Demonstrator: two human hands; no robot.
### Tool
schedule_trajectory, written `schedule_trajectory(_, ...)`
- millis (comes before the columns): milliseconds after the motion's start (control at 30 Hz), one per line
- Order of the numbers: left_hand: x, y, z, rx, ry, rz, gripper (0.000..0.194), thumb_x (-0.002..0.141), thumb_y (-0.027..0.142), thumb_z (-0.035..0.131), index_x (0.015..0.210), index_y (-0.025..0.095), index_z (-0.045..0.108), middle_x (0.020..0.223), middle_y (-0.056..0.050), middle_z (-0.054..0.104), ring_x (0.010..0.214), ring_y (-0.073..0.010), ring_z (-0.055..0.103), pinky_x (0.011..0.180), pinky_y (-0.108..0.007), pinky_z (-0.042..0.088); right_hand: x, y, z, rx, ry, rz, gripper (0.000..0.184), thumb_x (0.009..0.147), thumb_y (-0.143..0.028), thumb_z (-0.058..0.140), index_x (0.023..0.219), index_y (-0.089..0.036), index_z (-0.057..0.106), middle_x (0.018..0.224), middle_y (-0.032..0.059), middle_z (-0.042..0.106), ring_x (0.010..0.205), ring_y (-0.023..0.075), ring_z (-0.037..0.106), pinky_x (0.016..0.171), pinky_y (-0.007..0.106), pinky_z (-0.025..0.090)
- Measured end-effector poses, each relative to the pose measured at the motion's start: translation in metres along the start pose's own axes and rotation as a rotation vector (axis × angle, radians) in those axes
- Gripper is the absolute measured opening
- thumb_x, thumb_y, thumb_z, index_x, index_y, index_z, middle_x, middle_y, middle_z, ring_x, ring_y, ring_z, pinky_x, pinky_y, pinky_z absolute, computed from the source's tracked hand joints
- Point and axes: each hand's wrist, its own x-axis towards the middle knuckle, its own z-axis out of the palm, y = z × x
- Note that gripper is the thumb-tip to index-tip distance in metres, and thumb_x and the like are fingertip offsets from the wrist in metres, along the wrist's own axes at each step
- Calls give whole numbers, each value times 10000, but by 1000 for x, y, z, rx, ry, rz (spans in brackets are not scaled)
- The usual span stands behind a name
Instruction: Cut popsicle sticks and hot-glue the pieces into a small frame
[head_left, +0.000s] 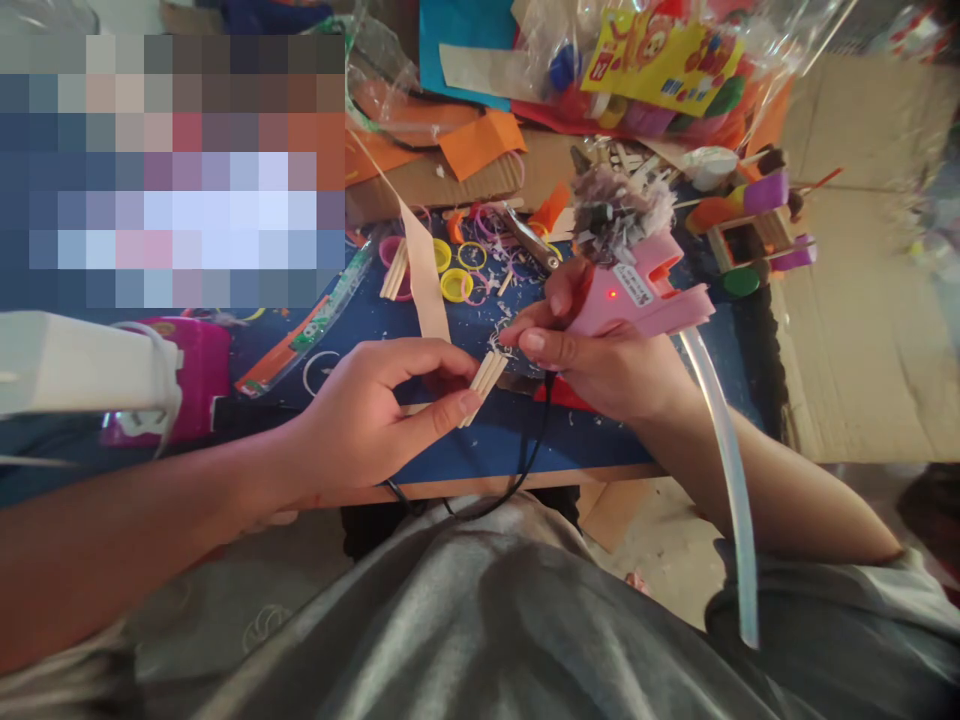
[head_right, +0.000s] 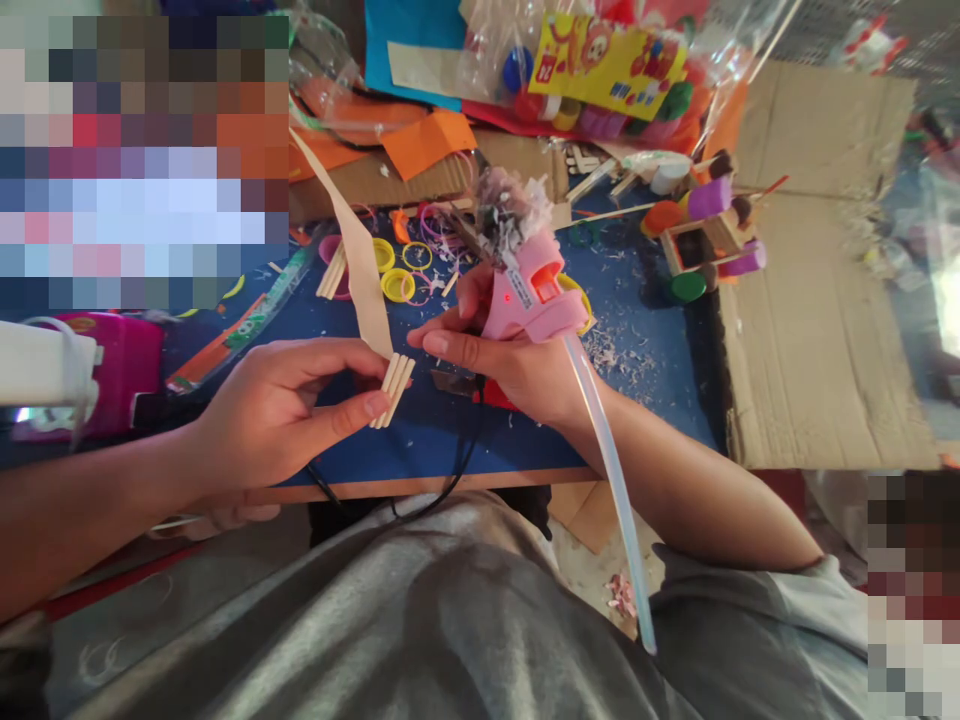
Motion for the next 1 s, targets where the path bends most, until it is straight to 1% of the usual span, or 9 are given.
schedule_trajectory(167, -1, 0, -2, -15, 21, -15, 118, 996, 354, 784, 968, 240, 792, 892, -11, 843, 775, -169, 745, 726, -279, 591, 3, -3, -4, -10, 155, -69, 608, 656, -510, 1121, 887, -316, 594, 797, -53, 783, 813, 219, 814, 661, 365, 625)
schedule_trajectory(267, -2, -2, -4, -67, 60, -20, 196, 1017, 434, 802, 1004, 238, 800, 930, -39, 849, 817, -192, 758, 766, -300, 613, 7, -8, -9, 4, 242, -105, 641, 638, -547, 1121, 900, -328, 578, 760, -68, 723, 780, 204, 777, 616, 348, 567)
schedule_trajectory(333, -3, -3, -6, -97, 65, -43, 246, 1023, 473, 807, 1043, 228, 810, 950, -53, 851, 808, -190, 765, 764, -293, 616, 10, -9, -13, 6, 255, -134, 634, 659, -547, 1110, 904, -330, 567, 745, -75, 671, 794, 203, 780, 633, 348, 571)
schedule_trajectory(400, -3, -5, -7, -106, 64, -64, 255, 1023, 473, 815, 1065, 222, 818, 950, -54, 852, 798, -181, 769, 759, -280, 610, 11, -9, -17, -6, 231, -157, 580, 733, -522, 1082, 929, -326, 573, 752, -77, 646, 830, 200, 797, 666, 344, 585)
schedule_trajectory(533, -1, -8, -5, -98, 122, -68, 240, 970, 432, 878, 1091, 234, 821, 929, -34, 835, 805, -177, 757, 760, -282, 601, 6, -8, -21, -59, 156, -165, 448, 858, -448, 1032, 979, -312, 622, 847, -66, 747, 857, 174, 818, 674, 315, 585)
schedule_trajectory(700, 3, -4, -7, -169, 185, -82, 452, 934, 405, 907, 1334, 275, 743, 824, 24, 726, 733, -163, 696, 710, -291, 580, 6, -12, -23, -118, 157, -267, 318, 922, -317, 980, 949, -306, 663, 896, -67, 808, 943, 179, 868, 920, 371, 694)
schedule_trajectory(833, 3, -2, -10, -202, 165, -57, 373, 1015, 383, 835, 1344, 250, 723, 840, 19, 705, 696, -136, 648, 677, -269, 557, 12, -15, -26, -207, 144, -170, 402, 855, -400, 1015, 908, -292, 631, 889, -53, 825, 986, 229, 891, 924, 404, 710)
schedule_trajectory(933, 3, -5, -9, -282, 152, -41, 360, 1061, 383, 796, 1372, 229, 699, 867, 10, 689, 688, -118, 625, 610, -233, 509, 14, -19, -27, -241, 111, -37, 481, 799, -493, 1034, 910, -280, 618, 869, -35, 839, 976, 261, 896, 821, 389, 695)
schedule_trajectory(1000, 3, -9, -9, -366, 165, -25, 378, 1068, 398, 802, 1379, 215, 690, 853, 9, 658, 703, -118, 622, 577, -211, 477, 13, -24, -26, -263, 83, 72, 515, 799, -560, 1020, 970, -279, 624, 864, -7, 859, 885, 256, 873, 742, 382, 663)
